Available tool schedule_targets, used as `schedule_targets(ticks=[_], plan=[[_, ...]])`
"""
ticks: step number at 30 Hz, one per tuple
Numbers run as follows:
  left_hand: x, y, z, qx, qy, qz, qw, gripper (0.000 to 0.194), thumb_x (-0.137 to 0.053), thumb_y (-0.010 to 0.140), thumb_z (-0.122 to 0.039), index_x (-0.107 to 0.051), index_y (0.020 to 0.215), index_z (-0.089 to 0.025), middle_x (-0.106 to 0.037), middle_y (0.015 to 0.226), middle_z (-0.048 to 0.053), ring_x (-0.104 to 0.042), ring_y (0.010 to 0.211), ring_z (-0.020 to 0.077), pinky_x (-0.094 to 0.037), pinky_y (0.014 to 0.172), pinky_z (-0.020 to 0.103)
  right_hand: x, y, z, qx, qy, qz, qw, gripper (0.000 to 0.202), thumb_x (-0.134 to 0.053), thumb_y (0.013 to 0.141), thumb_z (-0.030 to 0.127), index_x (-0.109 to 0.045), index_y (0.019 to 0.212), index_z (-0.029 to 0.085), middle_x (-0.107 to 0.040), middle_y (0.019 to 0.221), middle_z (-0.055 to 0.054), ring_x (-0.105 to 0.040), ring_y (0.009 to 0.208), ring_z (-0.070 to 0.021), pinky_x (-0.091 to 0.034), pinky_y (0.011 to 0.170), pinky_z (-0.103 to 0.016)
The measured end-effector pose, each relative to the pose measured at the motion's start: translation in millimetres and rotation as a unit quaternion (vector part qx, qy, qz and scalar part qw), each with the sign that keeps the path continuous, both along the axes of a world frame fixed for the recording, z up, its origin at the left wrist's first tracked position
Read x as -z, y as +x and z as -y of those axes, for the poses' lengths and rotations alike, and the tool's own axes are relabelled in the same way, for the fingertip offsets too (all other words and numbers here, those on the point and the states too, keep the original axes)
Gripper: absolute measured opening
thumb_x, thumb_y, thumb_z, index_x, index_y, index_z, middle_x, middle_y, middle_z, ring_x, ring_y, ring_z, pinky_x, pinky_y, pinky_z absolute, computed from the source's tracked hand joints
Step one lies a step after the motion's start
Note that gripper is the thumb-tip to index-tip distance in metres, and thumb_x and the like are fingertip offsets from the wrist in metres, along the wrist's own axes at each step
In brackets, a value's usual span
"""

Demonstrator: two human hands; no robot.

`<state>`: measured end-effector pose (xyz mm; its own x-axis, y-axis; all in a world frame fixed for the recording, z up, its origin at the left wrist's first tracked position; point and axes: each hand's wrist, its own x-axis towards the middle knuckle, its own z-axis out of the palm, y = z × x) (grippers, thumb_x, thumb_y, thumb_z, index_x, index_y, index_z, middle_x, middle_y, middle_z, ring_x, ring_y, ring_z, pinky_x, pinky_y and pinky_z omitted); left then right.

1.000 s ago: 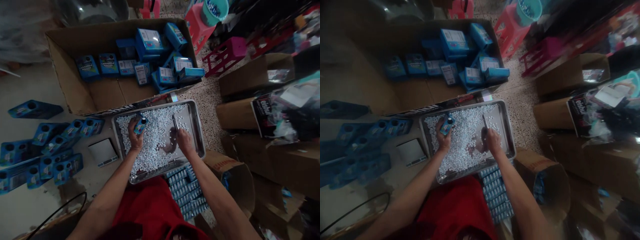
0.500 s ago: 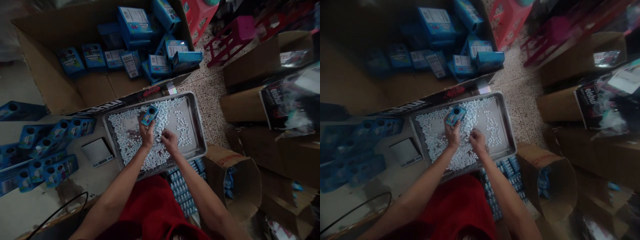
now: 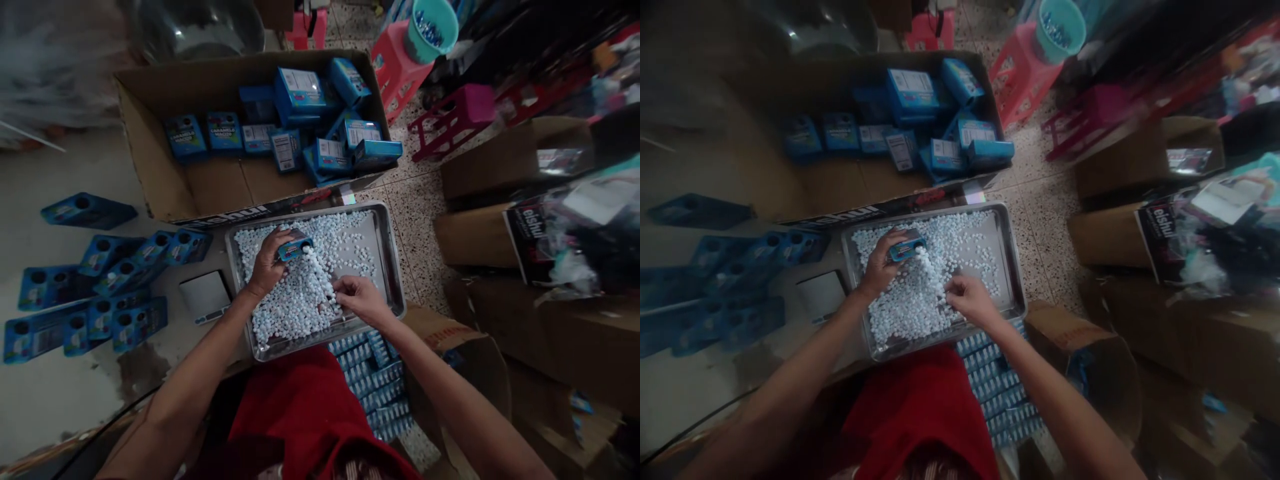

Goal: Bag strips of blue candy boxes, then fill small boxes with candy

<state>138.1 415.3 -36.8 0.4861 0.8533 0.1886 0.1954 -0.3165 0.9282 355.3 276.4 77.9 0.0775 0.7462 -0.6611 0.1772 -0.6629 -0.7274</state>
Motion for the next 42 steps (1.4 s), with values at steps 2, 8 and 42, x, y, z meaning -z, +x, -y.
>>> schedule_targets(ticks=[2,8,42], plan=[[-0.8,-4.3,-0.8,0.010,0.013,-0.008,1.000,0.039,-0.065,0.088,-0.020,-0.062,0.126,-0.029,-0.061,0.141,0.008,-0.043,0.146,0.0280,-0.035,0.123,0.057,-5.2,4.8,-9.6,-0.038,-0.013,0.018,0.999,0.015,-0.061,0.067,0.021,-0.069,0.079,0.017,-0.060,0.058,0.004,-0.055,0.053,-0.0101,-0.040,0.050,-0.020],[5.0,-12.4,1.2,0.037,0.036,-0.043,0.998,0.044,-0.067,0.082,-0.016,-0.063,0.126,-0.025,-0.062,0.140,0.009,-0.042,0.146,0.0299,-0.033,0.123,0.058,-21.0,10.0,-29.1,-0.078,-0.083,0.032,0.993,0.009,-0.066,0.065,0.019,-0.069,0.073,0.017,-0.064,0.056,0.002,-0.057,0.047,-0.0103,-0.044,0.044,-0.020],[19.7,93.7,71.1,-0.130,-0.118,0.058,0.983,0.047,-0.057,0.099,-0.046,-0.044,0.140,-0.027,-0.055,0.140,0.010,-0.059,0.127,0.0252,-0.049,0.110,0.041,115.4,-52.8,60.9,0.252,0.000,0.047,0.967,0.019,-0.058,0.077,0.036,-0.057,0.090,0.022,-0.059,0.069,0.004,-0.059,0.064,-0.0150,-0.050,0.066,-0.026]])
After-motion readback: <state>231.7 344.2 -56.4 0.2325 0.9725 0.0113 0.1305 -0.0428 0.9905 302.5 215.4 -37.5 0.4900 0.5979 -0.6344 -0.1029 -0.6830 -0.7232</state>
